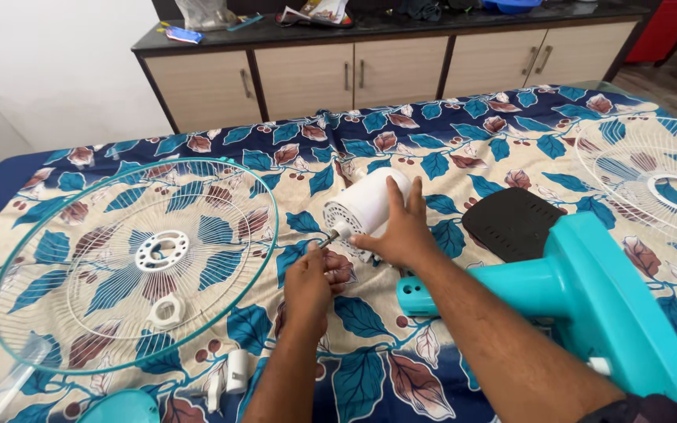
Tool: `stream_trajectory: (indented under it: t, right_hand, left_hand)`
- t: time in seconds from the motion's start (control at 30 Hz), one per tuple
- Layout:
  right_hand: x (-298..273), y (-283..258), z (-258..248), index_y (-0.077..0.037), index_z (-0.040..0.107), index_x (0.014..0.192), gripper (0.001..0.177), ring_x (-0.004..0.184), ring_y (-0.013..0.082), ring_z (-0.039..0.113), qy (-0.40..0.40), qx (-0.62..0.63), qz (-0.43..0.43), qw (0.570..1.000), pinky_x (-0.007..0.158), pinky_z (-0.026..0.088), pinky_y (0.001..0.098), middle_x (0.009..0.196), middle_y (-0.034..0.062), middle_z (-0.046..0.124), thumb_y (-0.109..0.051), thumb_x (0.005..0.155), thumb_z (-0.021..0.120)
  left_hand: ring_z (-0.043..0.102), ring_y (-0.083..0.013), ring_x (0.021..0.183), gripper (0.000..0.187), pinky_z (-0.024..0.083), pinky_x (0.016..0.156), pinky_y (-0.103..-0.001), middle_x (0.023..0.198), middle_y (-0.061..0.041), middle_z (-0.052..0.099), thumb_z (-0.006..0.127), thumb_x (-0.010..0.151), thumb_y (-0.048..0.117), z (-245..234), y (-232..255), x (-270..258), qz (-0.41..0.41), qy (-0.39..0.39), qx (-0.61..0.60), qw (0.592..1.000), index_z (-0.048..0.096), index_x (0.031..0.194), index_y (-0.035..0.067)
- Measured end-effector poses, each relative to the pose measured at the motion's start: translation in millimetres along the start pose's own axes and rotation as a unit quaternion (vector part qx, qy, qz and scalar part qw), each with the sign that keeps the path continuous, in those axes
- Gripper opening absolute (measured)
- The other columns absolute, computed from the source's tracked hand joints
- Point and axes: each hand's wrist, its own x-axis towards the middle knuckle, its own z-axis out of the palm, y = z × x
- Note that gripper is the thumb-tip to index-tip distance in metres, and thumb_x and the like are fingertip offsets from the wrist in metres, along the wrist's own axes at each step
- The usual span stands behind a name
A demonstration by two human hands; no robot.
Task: The person assembles a table fan by installing a switch into the base, securing it with a screwdriver, and threading the power cord through the base. The person handles the fan base, motor, and cord but does not complete full assembly in the clip.
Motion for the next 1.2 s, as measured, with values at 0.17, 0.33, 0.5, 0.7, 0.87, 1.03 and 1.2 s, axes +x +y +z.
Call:
stream_trajectory:
  t: [0.17,0.33,0.5,0.7,0.87,1.03,1.2]
  right_hand:
    - [-34,-14,3,-0.009,0.025,0.158,0.12,0.152,0.0532,0.012,0.05,-0.008,-0.068,0.996,0.117,0.031,0.0517,0.163,0.0342,0.0,-0.049,0.067,0.092]
    - [-87,-22,-1,-0.011,0.034,0.153,0.106,0.15,0.0526,0.014,0.029,-0.075,-0.129,0.988,0.119,0.026,0.0563,0.164,0.03,0.006,-0.04,0.069,0.09]
    - [-136,-22,-11,-0.012,0.044,0.147,0.091,0.149,0.0489,0.021,0.018,-0.114,-0.191,0.975,0.118,0.026,0.0561,0.162,0.0248,0.02,-0.033,0.07,0.088]
    - [-182,-13,-24,-0.011,0.05,0.142,0.083,0.149,0.0481,0.021,0.001,-0.108,-0.231,0.967,0.118,0.024,0.0559,0.16,0.025,0.026,-0.032,0.07,0.087]
    - [-202,-11,-46,-0.013,0.051,0.14,0.074,0.149,0.0455,0.019,-0.058,-0.138,-0.203,0.968,0.118,0.021,0.0561,0.161,0.0228,0.025,-0.027,0.075,0.082]
    - [-222,-6,-88,-0.011,0.058,0.133,0.052,0.143,0.0445,0.036,-0.096,-0.132,-0.225,0.961,0.117,0.031,0.0508,0.149,0.02,0.047,-0.019,0.083,0.073]
    - [-238,4,-156,-0.008,0.073,0.119,0.041,0.128,0.0383,0.06,0.047,0.02,-0.39,0.92,0.108,0.047,0.0441,0.13,0.0154,0.069,-0.008,0.077,0.07]
  left_hand:
    - [0.066,-0.0161,0.071,0.036,0.056,0.064,-0.03,0.088,-0.01,0.071,0.054,0.103,0.031,8,-13,-30,0.061,0.114,0.126,0.984,0.069,0.111,-0.001]
    - [0.073,-0.0314,0.098,0.044,0.055,0.087,-0.04,0.109,-0.02,0.075,0.064,0.095,0.027,11,-15,-87,0.219,0.135,0.474,0.842,0.065,0.129,-0.001]
    - [0.065,-0.0421,0.112,0.044,0.051,0.095,-0.047,0.122,-0.026,0.068,0.064,0.093,0.02,22,-21,-139,0.327,0.085,0.557,0.759,0.062,0.131,-0.002]
    - [0.066,-0.0414,0.104,0.039,0.052,0.09,-0.049,0.113,-0.022,0.069,0.06,0.092,0.015,26,-26,-177,0.305,0.044,0.619,0.723,0.064,0.13,0.003]
    - [0.066,-0.042,0.104,0.038,0.051,0.089,-0.049,0.114,-0.023,0.07,0.061,0.091,0.014,33,-42,-189,0.32,0.029,0.609,0.725,0.065,0.126,0.001]
    - [0.07,-0.0395,0.101,0.034,0.054,0.088,-0.045,0.109,-0.024,0.072,0.06,0.093,0.017,61,-56,-183,0.251,0.013,0.566,0.785,0.068,0.122,0.001]
    - [0.077,-0.0235,0.095,0.037,0.057,0.083,-0.034,0.105,-0.015,0.08,0.056,0.092,0.017,103,-62,-189,0.142,-0.053,0.382,0.912,0.071,0.123,0.001]
